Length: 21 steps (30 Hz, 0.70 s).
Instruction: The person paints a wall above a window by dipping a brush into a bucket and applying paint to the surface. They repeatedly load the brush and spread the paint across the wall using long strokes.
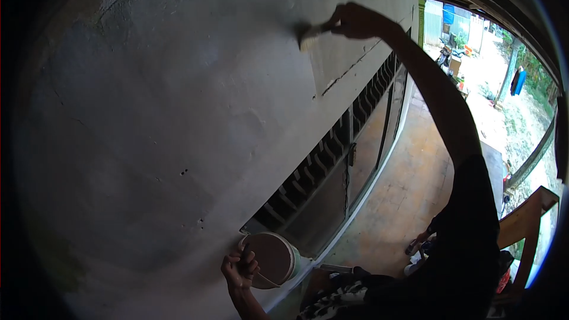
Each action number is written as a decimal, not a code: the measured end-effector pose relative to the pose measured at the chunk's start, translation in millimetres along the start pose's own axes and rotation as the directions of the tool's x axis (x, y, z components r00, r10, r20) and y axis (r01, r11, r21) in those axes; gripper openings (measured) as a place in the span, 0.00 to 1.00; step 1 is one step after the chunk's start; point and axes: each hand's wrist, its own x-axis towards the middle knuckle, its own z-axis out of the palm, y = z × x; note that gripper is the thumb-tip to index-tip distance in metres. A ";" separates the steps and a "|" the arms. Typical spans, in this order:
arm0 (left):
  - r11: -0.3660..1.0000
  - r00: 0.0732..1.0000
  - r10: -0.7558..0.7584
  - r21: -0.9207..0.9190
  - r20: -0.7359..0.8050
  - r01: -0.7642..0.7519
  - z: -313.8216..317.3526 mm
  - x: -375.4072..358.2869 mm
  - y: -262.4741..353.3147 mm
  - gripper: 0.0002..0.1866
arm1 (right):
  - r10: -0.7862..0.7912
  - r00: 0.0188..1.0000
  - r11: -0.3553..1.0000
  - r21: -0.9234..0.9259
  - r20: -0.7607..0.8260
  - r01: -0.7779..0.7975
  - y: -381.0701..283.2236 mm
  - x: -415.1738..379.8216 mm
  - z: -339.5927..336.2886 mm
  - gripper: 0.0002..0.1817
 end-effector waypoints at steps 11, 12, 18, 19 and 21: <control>0.998 0.995 -0.011 -0.055 0.100 0.016 7.3 0.7 -4.1 0.14 | 0.183 0.870 0.909 0.415 -0.459 0.028 -44.4 -10.0 33.6 0.13; 0.998 0.995 -0.009 -0.061 0.098 0.015 4.7 2.9 -4.9 0.14 | 0.277 0.909 0.865 0.494 -0.311 -0.094 -47.0 -30.9 61.3 0.14; 0.999 0.997 -0.017 -0.028 0.070 0.019 8.4 3.4 -8.2 0.16 | 0.109 0.965 0.967 0.201 0.237 -0.158 -65.6 -125.2 134.2 0.16; 0.999 0.995 -0.026 -0.032 0.098 0.030 6.4 4.3 -7.7 0.16 | 0.101 0.914 0.974 0.150 0.392 -0.172 -64.6 -126.6 132.8 0.16; 0.999 0.992 -0.034 -0.036 0.125 0.039 5.1 4.2 -7.0 0.16 | 0.123 0.912 0.984 0.071 0.391 -0.163 -55.7 -111.4 118.5 0.15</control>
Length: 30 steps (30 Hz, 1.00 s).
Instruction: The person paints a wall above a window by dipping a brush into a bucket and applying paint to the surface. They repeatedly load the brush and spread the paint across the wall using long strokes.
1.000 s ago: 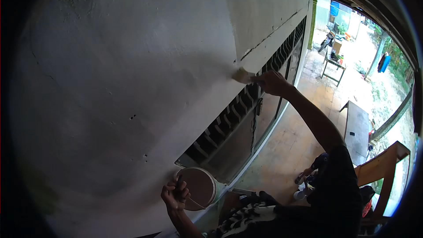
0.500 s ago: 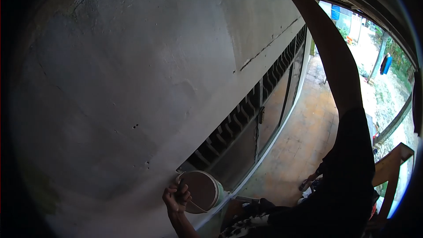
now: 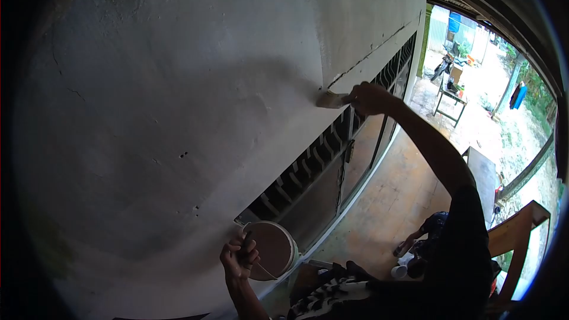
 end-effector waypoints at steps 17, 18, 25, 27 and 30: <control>0.998 1.000 -0.002 0.065 0.017 0.000 7.1 -7.3 4.9 0.08 | -0.035 0.643 0.898 0.259 -0.765 0.357 -8.9 47.8 -44.1 0.12; 0.998 1.000 0.004 0.058 0.015 -0.005 3.2 -5.9 3.7 0.08 | 0.021 0.774 0.916 0.322 -0.633 0.239 -25.5 19.1 -22.7 0.11; 1.000 0.999 0.019 -0.008 0.049 -0.019 -0.5 -8.5 2.0 0.14 | -0.125 0.979 0.989 -0.054 0.160 0.135 -18.3 -11.3 32.8 0.12; 1.000 0.998 0.026 0.005 0.052 -0.026 -1.3 -8.8 3.6 0.14 | -0.006 0.991 0.999 0.042 0.131 0.001 -34.0 12.4 -50.1 0.12; 0.999 0.997 0.031 0.010 0.074 -0.032 -4.9 -10.4 4.6 0.13 | -0.349 0.897 0.931 -0.208 -0.272 0.299 -5.1 55.7 -136.8 0.12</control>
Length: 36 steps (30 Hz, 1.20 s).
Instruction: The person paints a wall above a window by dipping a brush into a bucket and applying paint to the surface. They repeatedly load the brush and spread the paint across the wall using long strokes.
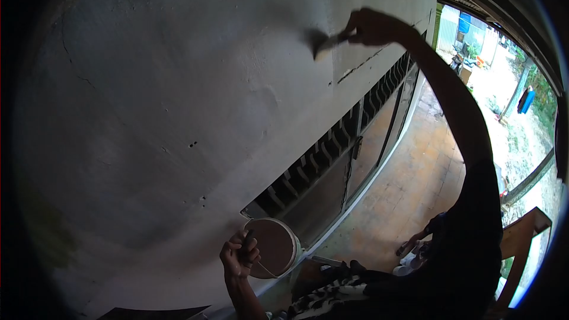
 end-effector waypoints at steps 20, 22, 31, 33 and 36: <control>0.997 0.990 -0.069 0.025 -0.125 0.073 -20.7 7.8 -24.3 0.11 | 0.559 0.810 0.494 0.713 0.179 -0.498 -204.1 -203.1 233.4 0.18; 0.996 0.988 -0.089 0.020 -0.126 0.092 -32.9 11.1 -32.8 0.13 | 0.593 0.761 0.340 0.774 0.265 -0.535 -258.0 -234.5 244.2 0.18; 0.972 0.954 -0.026 0.216 -0.299 0.094 -51.3 -1.2 -81.6 0.20 | 0.025 0.655 -0.553 0.556 0.755 -0.620 -436.5 -216.2 174.9 0.19; 0.975 0.977 -0.003 0.216 -0.214 0.050 -56.4 -7.6 -86.4 0.19 | 0.036 0.765 -0.460 0.690 0.643 -0.558 -463.6 -208.0 177.8 0.19; 0.890 0.992 0.028 0.454 -0.126 0.033 -60.8 -22.0 -90.9 0.15 | -0.074 0.772 -0.559 0.614 0.631 -0.556 -474.2 -186.4 148.9 0.21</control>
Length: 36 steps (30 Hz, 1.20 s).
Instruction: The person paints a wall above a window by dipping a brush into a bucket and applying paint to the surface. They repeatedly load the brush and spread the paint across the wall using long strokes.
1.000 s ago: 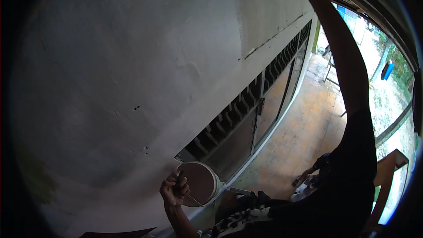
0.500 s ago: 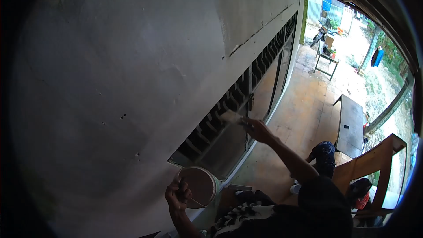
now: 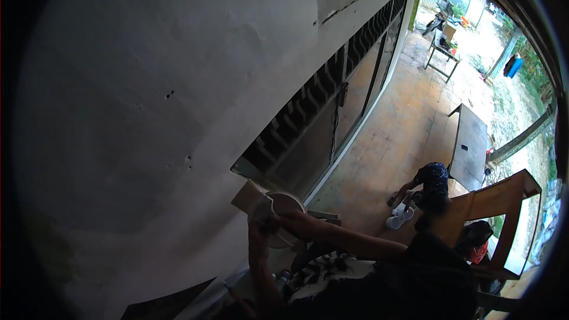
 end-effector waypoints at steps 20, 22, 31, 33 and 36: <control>0.868 0.956 0.238 0.480 -0.172 -0.130 -29.5 -64.3 -11.2 0.13 | 0.258 0.963 0.902 0.374 -0.070 -0.214 18.6 18.2 77.1 0.19; 0.774 0.920 0.363 0.597 -0.146 -0.211 -39.2 -61.2 -23.7 0.14 | 0.277 0.953 0.891 0.403 -0.119 -0.209 25.5 23.2 80.4 0.19; 0.690 0.724 0.645 0.593 -0.243 -0.416 -36.3 -84.2 -17.8 0.23 | 0.296 0.943 0.904 0.363 -0.153 -0.225 9.6 17.9 98.6 0.17; 0.567 0.653 0.738 0.680 -0.169 -0.465 -37.0 -82.1 -15.0 0.24 | 0.281 0.954 0.900 0.373 -0.105 -0.224 16.0 14.1 94.5 0.18; 0.284 0.508 0.860 0.782 0.048 -0.555 -36.5 -76.2 -7.1 0.24 | 0.168 0.986 0.901 0.406 0.003 -0.155 32.5 8.5 85.0 0.19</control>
